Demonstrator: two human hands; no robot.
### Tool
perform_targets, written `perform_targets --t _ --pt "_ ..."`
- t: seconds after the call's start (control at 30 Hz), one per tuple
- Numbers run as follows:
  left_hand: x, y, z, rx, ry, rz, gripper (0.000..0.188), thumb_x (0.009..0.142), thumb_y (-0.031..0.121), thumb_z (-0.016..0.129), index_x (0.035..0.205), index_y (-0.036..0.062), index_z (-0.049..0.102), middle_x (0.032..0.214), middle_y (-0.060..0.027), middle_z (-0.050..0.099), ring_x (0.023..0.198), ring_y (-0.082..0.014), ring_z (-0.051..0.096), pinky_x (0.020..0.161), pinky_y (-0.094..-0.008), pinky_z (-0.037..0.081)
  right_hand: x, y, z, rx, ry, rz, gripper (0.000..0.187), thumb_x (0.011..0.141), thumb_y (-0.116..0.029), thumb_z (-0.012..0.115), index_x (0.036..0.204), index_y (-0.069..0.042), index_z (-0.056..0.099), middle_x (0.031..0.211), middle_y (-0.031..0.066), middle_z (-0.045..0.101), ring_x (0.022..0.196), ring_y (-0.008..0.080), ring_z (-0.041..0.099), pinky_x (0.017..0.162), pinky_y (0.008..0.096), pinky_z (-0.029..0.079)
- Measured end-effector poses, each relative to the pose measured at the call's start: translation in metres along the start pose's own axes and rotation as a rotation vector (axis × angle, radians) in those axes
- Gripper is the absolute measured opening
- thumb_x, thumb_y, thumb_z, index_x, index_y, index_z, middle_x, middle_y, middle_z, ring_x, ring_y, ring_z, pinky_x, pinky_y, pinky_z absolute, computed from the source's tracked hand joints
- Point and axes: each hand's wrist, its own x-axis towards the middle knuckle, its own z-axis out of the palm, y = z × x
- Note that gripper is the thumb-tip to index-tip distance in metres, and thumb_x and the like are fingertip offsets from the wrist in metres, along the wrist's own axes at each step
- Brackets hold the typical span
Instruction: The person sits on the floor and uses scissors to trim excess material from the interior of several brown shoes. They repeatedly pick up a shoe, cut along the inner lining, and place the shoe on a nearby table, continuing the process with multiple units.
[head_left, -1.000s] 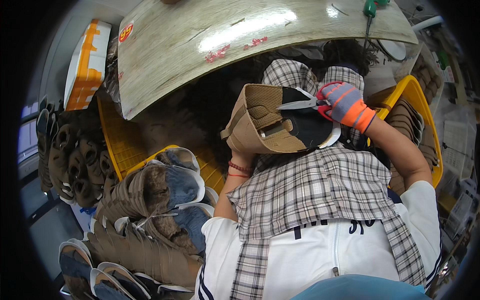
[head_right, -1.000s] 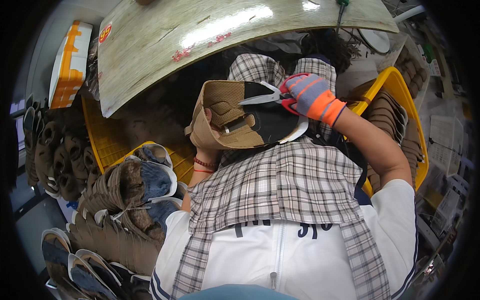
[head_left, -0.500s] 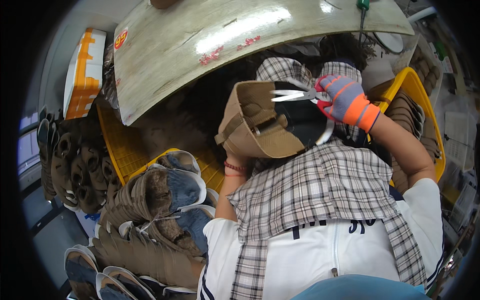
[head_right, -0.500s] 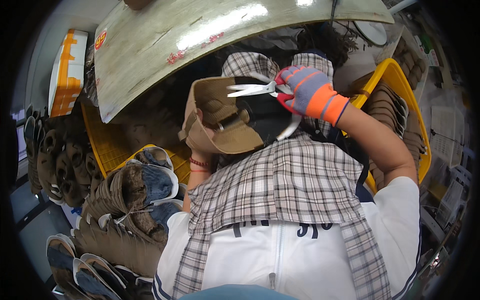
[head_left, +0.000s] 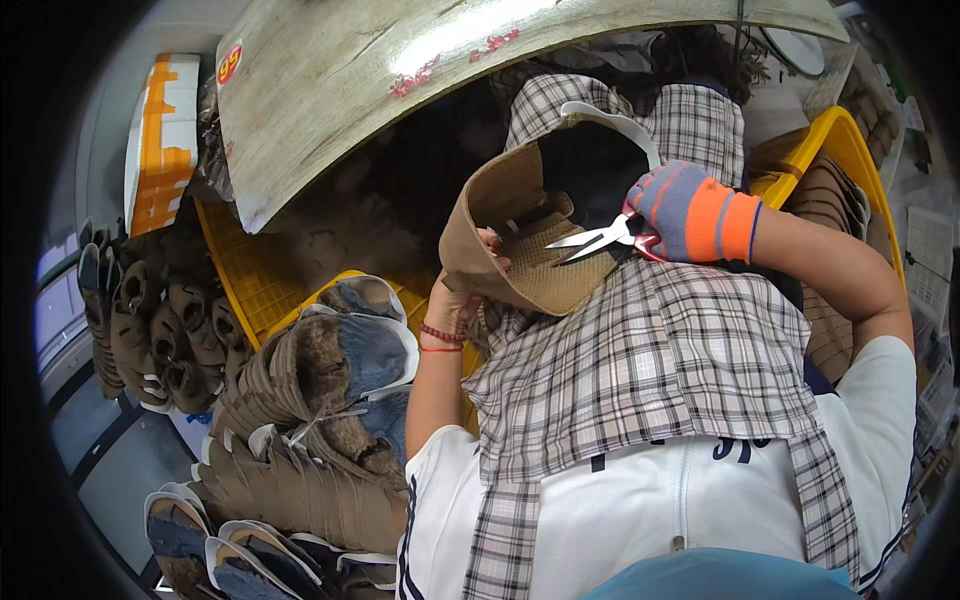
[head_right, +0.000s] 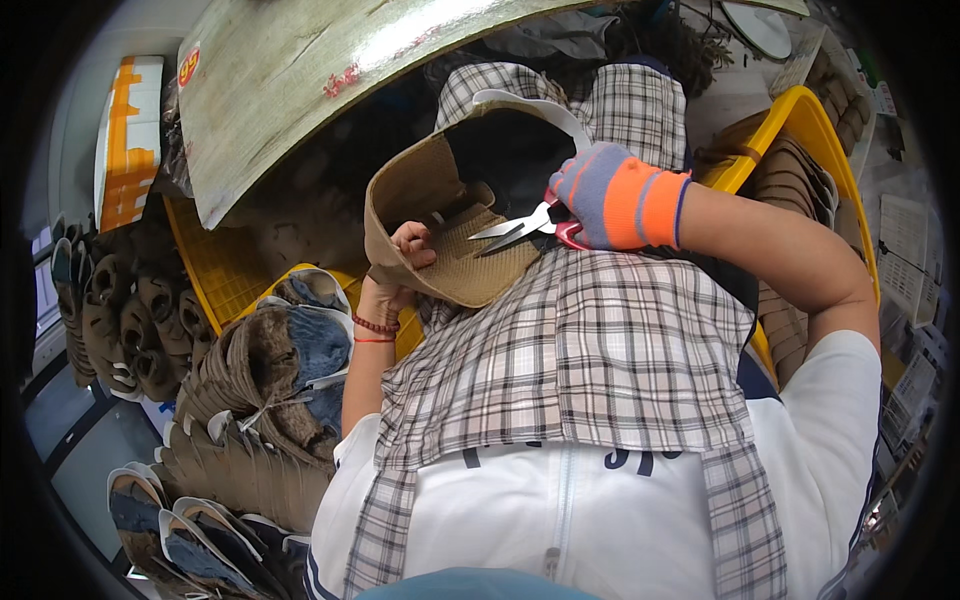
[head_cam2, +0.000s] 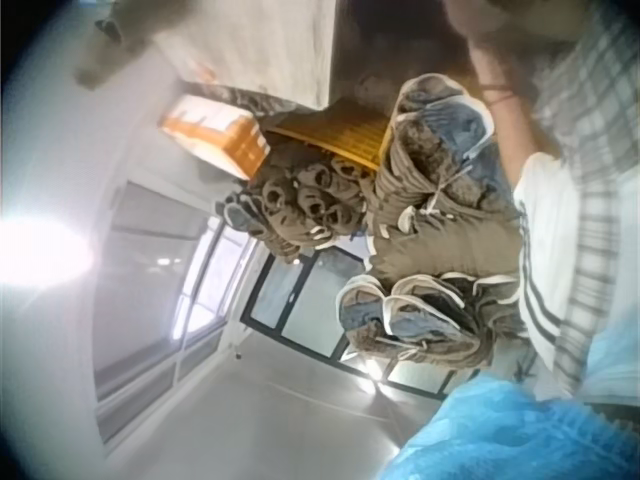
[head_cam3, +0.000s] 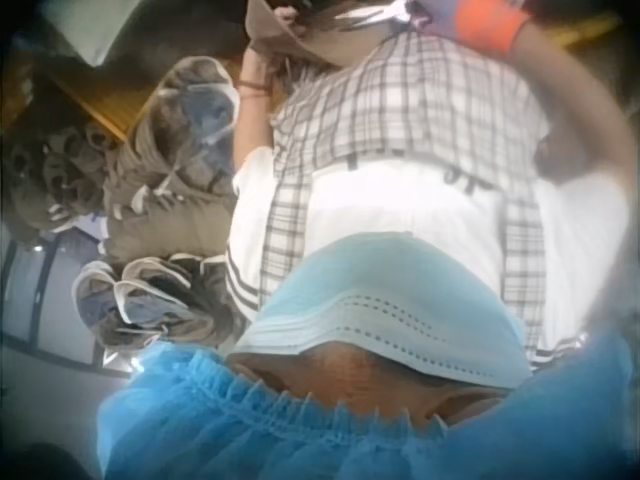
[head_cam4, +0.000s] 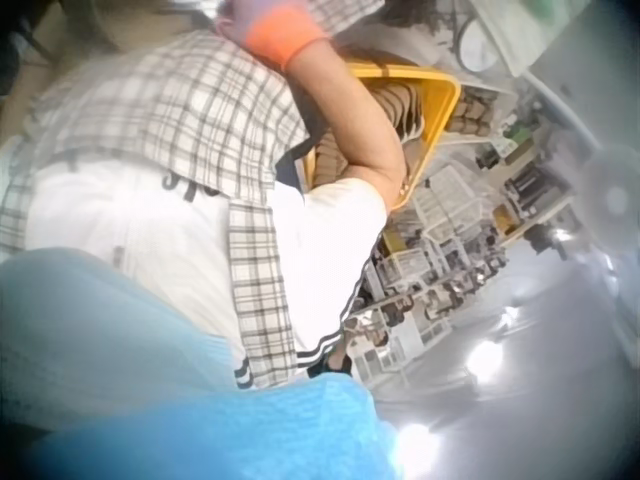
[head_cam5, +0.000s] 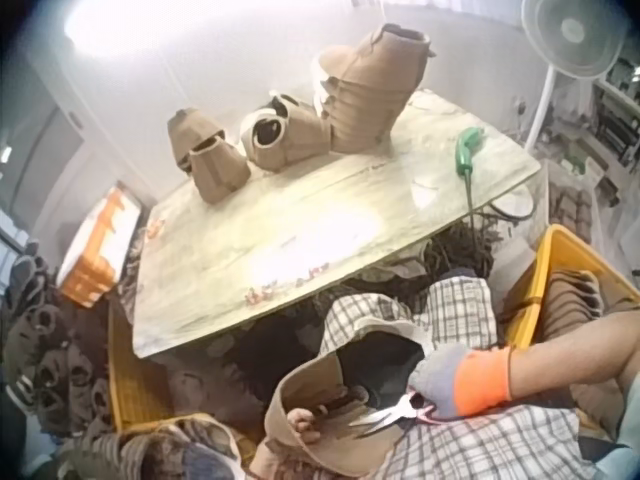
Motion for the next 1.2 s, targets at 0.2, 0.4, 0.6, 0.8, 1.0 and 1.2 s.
perform_targets --t 0.2,0.4,0.6,0.8,1.0,1.2 --pt "-0.009 0.016 0.038 -0.159 0.212 -0.08 0.03 0.076 -0.008 0.073 0.097 0.0099 0.06 0.082 0.0039 0.062 0.073 -0.007 0.061 0.065 -0.0188 0.051 0.009 0.006 0.019 -0.02 0.139 -0.058 0.026 0.074 -0.026 0.073 0.091 -0.008 0.068 0.083 0.008 0.067 0.079 0.0268 0.065 0.072 0.0352 0.052" --pt "-0.004 0.002 0.024 -0.077 0.206 -0.04 0.032 0.075 -0.009 0.073 0.1 0.0078 0.062 0.093 0.0006 0.063 0.084 -0.0115 0.061 0.075 -0.0232 0.052 -0.015 0.028 0.009 0.039 0.251 0.042 0.029 0.076 -0.029 0.071 0.098 -0.01 0.068 0.081 0.008 0.067 0.077 0.0268 0.066 0.07 0.0355 0.052" --pt "-0.006 0.002 0.026 -0.111 0.233 -0.042 0.036 0.073 -0.009 0.075 0.103 0.0067 0.063 0.097 -0.0011 0.063 0.089 -0.0138 0.061 0.081 -0.0258 0.053 -0.009 0.013 0.01 0.019 0.267 -0.097 0.027 0.075 -0.026 0.072 0.095 -0.009 0.068 0.088 0.0087 0.067 0.085 0.0268 0.064 0.08 0.0343 0.049" --pt "-0.007 0.007 0.031 -0.124 0.274 -0.073 0.039 0.072 -0.008 0.076 0.106 0.0055 0.064 0.098 -0.0016 0.063 0.089 -0.0139 0.061 0.082 -0.0266 0.053 0.001 0.01 0.012 -0.034 0.147 -0.08 0.028 0.075 -0.026 0.073 0.099 -0.011 0.069 0.087 0.0075 0.069 0.083 0.025 0.067 0.074 0.034 0.052" --pt "-0.011 0.003 0.03 -0.025 0.306 -0.031 0.037 0.073 -0.007 0.074 0.107 0.0034 0.065 0.107 -0.0084 0.065 0.095 -0.0213 0.065 0.082 -0.0356 0.058 -0.006 0.011 -0.007 -0.096 -0.009 0.142 0.028 0.076 -0.029 0.073 0.097 -0.012 0.069 0.083 0.0073 0.068 0.079 0.0258 0.067 0.071 0.0348 0.052" --pt "-0.009 0.0 0.027 -0.065 0.333 -0.07 0.034 0.073 -0.008 0.075 0.104 0.0025 0.066 0.104 -0.0089 0.066 0.092 -0.0214 0.066 0.081 -0.0364 0.058 -0.004 0.013 0.009 0.006 0.265 -0.084 0.027 0.07 -0.023 0.073 0.091 -0.01 0.066 0.085 0.0075 0.064 0.081 0.026 0.061 0.076 0.0369 0.047"
